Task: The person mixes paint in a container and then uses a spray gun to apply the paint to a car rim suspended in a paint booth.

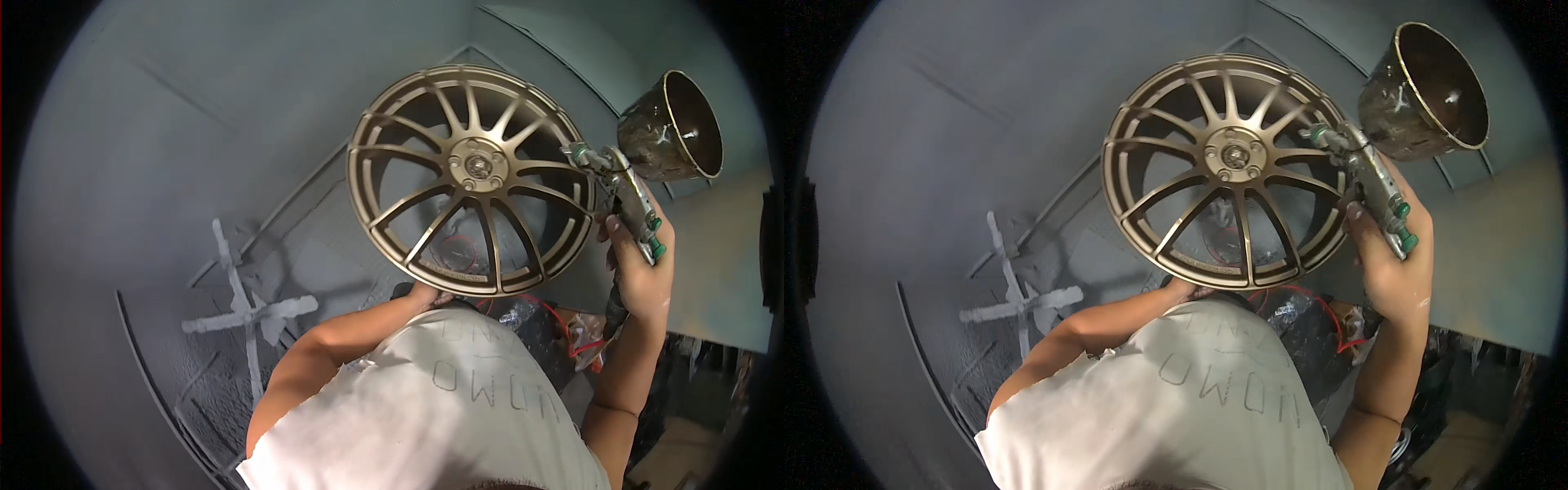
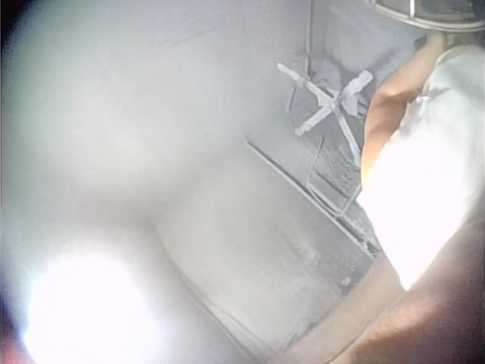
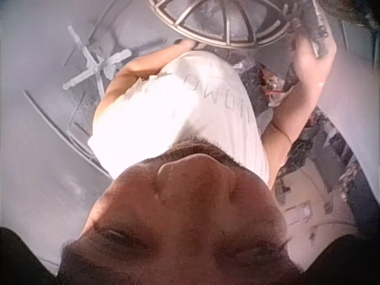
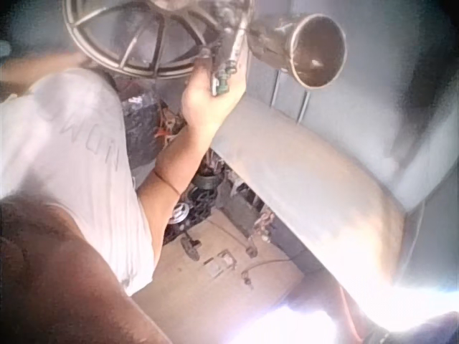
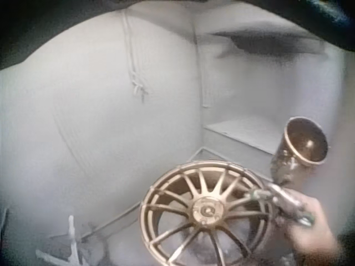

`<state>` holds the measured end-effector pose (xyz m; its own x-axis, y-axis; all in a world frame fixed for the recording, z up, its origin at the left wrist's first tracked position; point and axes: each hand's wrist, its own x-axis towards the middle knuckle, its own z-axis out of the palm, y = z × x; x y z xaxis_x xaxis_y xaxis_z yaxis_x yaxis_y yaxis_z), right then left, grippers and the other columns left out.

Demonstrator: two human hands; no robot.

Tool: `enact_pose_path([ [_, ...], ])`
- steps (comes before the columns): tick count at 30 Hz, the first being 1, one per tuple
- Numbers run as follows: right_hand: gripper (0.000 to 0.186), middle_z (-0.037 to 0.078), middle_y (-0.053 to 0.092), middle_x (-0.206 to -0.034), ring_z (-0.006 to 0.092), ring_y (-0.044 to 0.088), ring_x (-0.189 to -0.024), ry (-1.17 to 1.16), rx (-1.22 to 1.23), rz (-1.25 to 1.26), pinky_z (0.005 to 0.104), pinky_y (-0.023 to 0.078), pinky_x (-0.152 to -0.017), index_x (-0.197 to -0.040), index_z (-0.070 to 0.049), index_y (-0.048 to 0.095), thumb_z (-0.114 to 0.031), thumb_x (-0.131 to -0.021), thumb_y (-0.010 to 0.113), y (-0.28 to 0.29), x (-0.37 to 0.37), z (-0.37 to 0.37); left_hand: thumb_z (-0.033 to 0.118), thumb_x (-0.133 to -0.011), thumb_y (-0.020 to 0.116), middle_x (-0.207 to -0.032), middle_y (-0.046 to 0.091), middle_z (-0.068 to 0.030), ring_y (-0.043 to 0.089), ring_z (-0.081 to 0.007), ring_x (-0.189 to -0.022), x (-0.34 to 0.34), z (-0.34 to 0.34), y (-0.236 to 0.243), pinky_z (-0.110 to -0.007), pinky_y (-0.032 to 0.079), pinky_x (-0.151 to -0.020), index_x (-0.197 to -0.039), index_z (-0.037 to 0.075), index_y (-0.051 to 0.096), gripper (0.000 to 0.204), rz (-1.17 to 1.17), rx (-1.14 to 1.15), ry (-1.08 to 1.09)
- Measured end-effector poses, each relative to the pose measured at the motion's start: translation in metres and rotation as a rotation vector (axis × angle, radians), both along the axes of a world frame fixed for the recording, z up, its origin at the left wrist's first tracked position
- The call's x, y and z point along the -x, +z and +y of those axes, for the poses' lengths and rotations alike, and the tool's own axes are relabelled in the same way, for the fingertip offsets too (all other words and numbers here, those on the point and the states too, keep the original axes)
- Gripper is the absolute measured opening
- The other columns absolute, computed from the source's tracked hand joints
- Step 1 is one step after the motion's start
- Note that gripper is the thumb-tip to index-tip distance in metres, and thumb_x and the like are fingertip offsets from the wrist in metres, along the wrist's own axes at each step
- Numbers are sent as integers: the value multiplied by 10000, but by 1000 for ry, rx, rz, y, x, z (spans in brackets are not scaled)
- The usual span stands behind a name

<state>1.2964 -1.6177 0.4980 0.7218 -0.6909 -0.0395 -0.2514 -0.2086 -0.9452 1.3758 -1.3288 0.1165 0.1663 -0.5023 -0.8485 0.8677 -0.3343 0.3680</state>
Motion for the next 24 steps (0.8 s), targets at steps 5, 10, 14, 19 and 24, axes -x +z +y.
enact_pose_path([
  [5,531,62,639,-1009,98,549,-844,-227,-14,161,225,452,-736,-1368,41,478,-5,-851,589,1,50,-8,188,-1005,421,-797,654,-90,589,-162,-579,-8,-8,-10,-257,427,-436,-981,81,616,224,23,-36,-201],
  [10,458,53,630,-998,128,560,-914,-263,-44,249,266,450,-832,-1312,50,510,9,-859,572,-12,117,-25,193,-1003,427,-800,655,-95,592,-171,-583,-27,-12,-8,-267,439,-445,-986,76,621,227,-40,-100,-321],
  [14,291,36,642,-923,110,575,-815,-143,-123,247,255,456,-761,-1157,43,581,3,-868,582,-24,138,-112,198,-1002,433,-803,655,-99,594,-178,-586,-59,-24,7,-274,448,-451,-990,72,625,230,-180,-206,-196],
  [19,177,24,631,-760,89,571,-647,-277,-139,188,223,447,-578,-1030,24,623,-87,-891,624,-21,139,-155,203,-1000,440,-806,656,-104,597,-187,-590,-165,-59,36,-284,459,-459,-995,67,630,234,-444,-261,-31],
  [24,136,27,613,-678,82,554,-513,-331,-129,148,202,391,-414,-914,0,633,-134,-894,632,-18,128,-128,209,-998,447,-809,657,-109,600,-196,-593,-272,-87,53,-293,471,-467,-1001,62,634,238,-702,-202,77],
])
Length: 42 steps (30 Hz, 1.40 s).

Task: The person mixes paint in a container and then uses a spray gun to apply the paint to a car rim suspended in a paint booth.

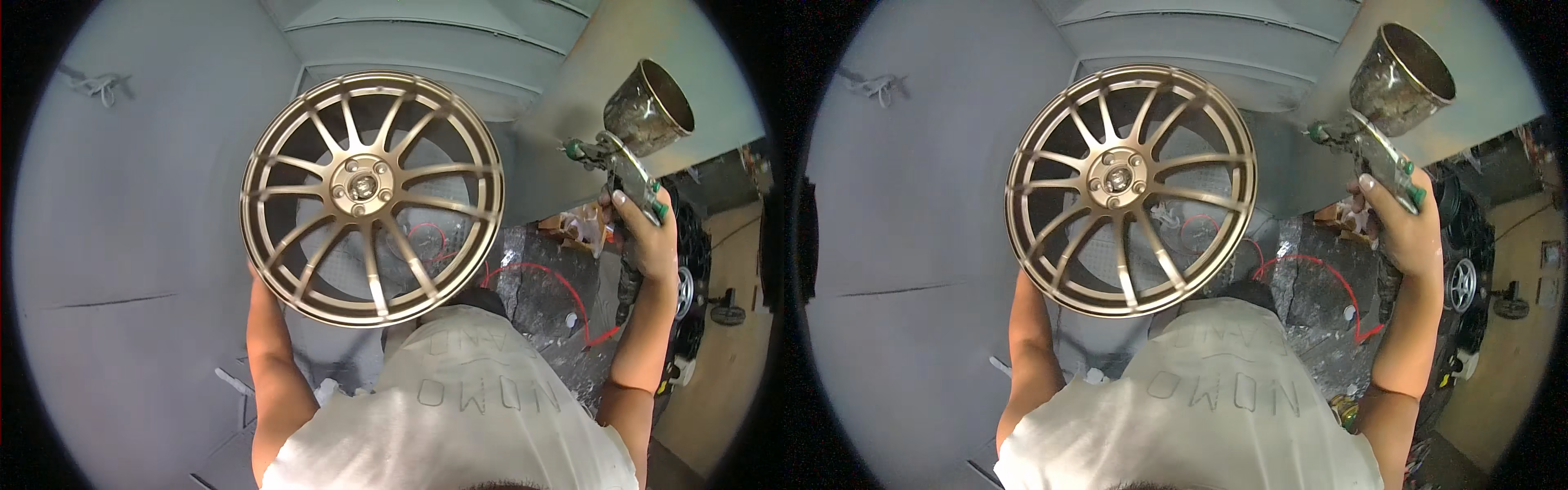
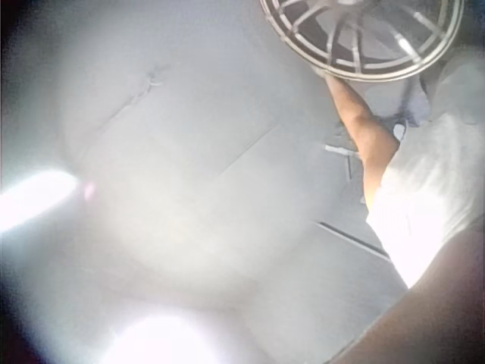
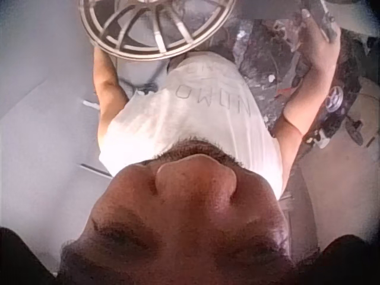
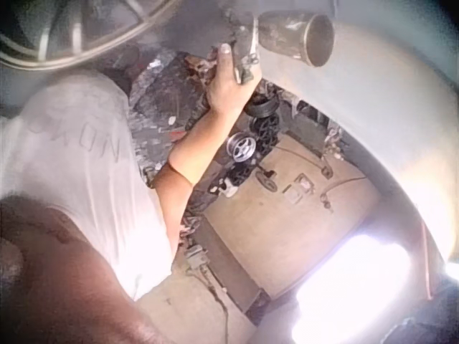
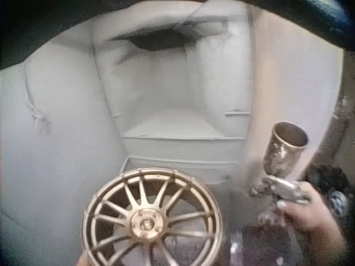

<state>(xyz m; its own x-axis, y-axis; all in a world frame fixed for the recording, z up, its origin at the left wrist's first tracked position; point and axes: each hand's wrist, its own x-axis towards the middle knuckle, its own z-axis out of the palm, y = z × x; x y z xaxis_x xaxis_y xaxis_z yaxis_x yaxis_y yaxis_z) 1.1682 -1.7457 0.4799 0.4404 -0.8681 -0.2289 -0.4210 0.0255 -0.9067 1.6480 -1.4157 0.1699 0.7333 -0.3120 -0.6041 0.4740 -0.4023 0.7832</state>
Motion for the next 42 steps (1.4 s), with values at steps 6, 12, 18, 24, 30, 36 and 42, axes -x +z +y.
enact_pose_path([
  [6,131,21,612,-666,77,555,-510,41,-44,-88,207,413,-444,-897,-2,634,-133,-897,634,-12,0,11,215,-996,455,-812,658,-115,603,-207,-598,-12,43,-32,-305,485,-477,-1007,56,640,245,-138,-81,-7],
  [12,253,57,671,-893,74,581,-673,91,-108,-44,208,466,-551,-1118,18,595,-77,-888,641,-21,18,2,222,-993,463,-816,659,-121,607,-217,-602,186,199,-110,-316,499,-487,-1014,50,646,252,202,-516,-293],
  [18,507,102,648,-1182,112,627,-939,387,-310,-250,233,549,-672,-1386,6,454,-47,-901,593,-36,38,2,400,-982,399,-1129,494,-141,489,-269,-938,415,225,-102,-397,396,-764,-1222,53,485,431,755,-414,-317],
  [24,547,47,639,-1033,101,587,-890,852,-838,-255,249,522,-733,-1400,-35,475,-37,-873,623,-58,108,21,613,-968,321,-1504,297,-164,348,-330,-1340,459,138,-66,-491,271,-1095,-1472,58,290,750,885,-55,-130],
  [30,427,158,664,-1199,165,623,-1084,815,-433,-412,293,467,-936,-1274,47,562,-68,-870,638,-82,163,22,728,-927,216,-1566,255,-166,298,-401,-1401,419,46,-4,-578,245,-1124,-1545,83,94,902,638,59,12],
  [36,445,65,666,-1001,87,607,-863,483,-391,-401,246,497,-795,-1273,39,565,-19,-833,595,-92,205,3,737,-918,244,-1444,406,-181,451,-367,-1283,417,-22,13,-514,344,-1086,-1528,47,110,931,574,260,394],
  [42,471,45,638,-920,82,571,-799,354,-378,-438,243,482,-737,-1278,53,558,-59,-823,609,-101,225,-2,760,-902,215,-1448,406,-192,470,-369,-1267,406,-24,-2,-503,369,-1081,-1524,42,94,957,582,366,575],
])
